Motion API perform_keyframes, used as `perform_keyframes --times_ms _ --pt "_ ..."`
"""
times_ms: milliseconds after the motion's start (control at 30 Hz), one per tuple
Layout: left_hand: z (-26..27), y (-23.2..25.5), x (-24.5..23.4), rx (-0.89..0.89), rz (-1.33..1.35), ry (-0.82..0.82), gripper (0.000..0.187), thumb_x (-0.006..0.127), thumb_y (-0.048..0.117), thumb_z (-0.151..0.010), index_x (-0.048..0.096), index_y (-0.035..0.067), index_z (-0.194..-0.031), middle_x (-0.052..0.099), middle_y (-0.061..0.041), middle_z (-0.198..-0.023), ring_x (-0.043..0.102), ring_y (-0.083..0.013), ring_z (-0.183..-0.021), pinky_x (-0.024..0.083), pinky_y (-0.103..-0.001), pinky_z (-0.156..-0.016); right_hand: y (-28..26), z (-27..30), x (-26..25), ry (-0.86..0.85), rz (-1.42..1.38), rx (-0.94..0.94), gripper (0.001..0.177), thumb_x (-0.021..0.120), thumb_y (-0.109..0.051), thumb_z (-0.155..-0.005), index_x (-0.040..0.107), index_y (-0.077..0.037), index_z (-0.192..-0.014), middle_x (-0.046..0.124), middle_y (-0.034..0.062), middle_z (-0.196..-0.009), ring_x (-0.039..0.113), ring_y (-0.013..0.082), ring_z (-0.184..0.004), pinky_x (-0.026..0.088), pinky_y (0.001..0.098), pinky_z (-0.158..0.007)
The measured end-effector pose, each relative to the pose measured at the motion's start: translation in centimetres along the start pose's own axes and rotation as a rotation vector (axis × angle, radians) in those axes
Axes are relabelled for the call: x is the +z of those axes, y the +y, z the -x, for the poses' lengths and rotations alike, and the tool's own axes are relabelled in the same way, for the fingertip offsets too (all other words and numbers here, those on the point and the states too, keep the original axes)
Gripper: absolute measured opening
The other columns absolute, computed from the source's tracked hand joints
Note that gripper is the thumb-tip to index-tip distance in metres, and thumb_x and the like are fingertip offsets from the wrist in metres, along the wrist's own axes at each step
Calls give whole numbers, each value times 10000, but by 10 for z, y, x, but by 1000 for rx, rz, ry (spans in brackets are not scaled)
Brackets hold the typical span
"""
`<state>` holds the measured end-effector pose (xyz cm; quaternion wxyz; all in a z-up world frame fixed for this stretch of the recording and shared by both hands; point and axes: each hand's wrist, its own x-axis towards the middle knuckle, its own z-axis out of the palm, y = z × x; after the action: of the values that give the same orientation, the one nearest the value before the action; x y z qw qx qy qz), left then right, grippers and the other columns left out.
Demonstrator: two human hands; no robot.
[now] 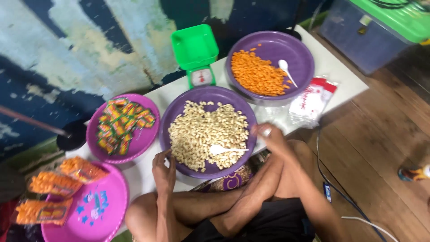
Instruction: A person is sitting on the floor, scooping snacks from a large purple bowl into small plastic bags using a white spoon.
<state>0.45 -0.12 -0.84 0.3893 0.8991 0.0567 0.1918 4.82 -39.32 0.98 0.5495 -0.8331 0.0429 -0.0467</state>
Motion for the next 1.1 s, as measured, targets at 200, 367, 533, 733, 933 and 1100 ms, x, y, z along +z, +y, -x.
perform_keyframes --times_ms 200,367,533,733,933,1100 --pt "-33 52 17 128 103 -112 128 676 131 -964 774 108 -1044 721 -130 -901 723 -340 -898 588 -424 -822 55 -78 -62 58 494 -34 229 762 -282 -890 772 -127 -1058 766 147 -956 726 385 -920 578 473 -813" --pt "-57 99 78 178 170 -318 173 651 225 -1002 766 100 -1037 728 -115 -883 730 -332 -885 573 -440 -837 50 -91 -30 -63 745 -53 335 809 -349 -817 767 -80 -1012 751 162 -930 730 356 -939 593 460 -809" --pt "-63 133 131 263 218 -463 161 652 179 -981 757 85 -1059 718 -153 -853 717 -369 -847 563 -464 -802 47 -98 -30 -108 939 -137 222 756 -244 -840 743 -34 -912 703 166 -826 714 353 -815 594 434 -698" --pt "-59 139 170 223 123 -541 132 662 201 -953 750 147 -1036 738 -83 -858 716 -276 -861 572 -399 -819 18 -76 -37 -23 761 -137 140 689 -146 -876 698 -6 -867 671 167 -775 703 342 -760 595 410 -656" --pt "-52 189 144 55 259 -590 326 678 171 -942 670 3 -1222 716 -239 -1055 725 -394 -987 583 -483 -862 4 -47 -26 74 289 -94 171 663 -162 -905 693 5 -924 683 211 -818 706 384 -801 578 439 -708" --pt "-51 208 128 -73 281 -601 563 803 367 -837 652 -2 -1235 723 -190 -1043 735 -341 -980 601 -448 -842 -24 -5 -6 143 90 -114 97 704 -158 -866 732 -76 -909 725 128 -760 586 212 -558 505 344 -562"
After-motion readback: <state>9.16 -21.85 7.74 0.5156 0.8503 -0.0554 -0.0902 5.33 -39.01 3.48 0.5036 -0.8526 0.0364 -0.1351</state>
